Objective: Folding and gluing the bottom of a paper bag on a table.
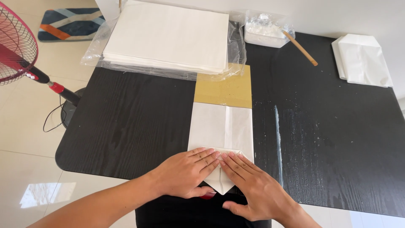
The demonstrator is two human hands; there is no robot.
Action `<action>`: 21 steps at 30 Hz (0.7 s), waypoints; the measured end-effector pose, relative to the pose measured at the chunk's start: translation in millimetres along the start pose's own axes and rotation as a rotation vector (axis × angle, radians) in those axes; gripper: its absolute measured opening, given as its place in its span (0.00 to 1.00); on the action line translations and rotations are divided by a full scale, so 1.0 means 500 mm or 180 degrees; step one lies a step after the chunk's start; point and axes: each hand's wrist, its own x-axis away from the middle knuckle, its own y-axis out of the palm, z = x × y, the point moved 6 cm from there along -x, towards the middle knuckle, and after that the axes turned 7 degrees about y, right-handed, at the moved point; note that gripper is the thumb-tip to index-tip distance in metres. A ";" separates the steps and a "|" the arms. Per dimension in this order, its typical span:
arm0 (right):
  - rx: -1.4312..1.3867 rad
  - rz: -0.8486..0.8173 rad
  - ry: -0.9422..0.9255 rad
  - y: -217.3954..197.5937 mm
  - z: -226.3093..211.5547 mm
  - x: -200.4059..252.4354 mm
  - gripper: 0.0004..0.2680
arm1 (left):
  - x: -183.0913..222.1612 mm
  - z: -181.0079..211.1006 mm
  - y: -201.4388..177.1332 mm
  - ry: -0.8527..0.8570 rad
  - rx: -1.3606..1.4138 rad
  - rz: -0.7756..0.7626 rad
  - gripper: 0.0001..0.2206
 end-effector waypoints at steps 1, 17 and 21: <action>0.0194 0.0018 0.0068 0.008 -0.002 0.006 0.35 | 0.004 0.009 0.015 -0.0113 -0.0123 -0.0027 0.35; -0.0899 0.0644 0.1436 0.003 0.077 -0.029 0.17 | -0.064 -0.084 -0.001 -0.1521 0.1564 0.0111 0.17; -0.1066 0.0849 0.1791 -0.034 0.137 -0.055 0.15 | -0.094 -0.131 0.015 -0.1986 0.1858 -0.0968 0.20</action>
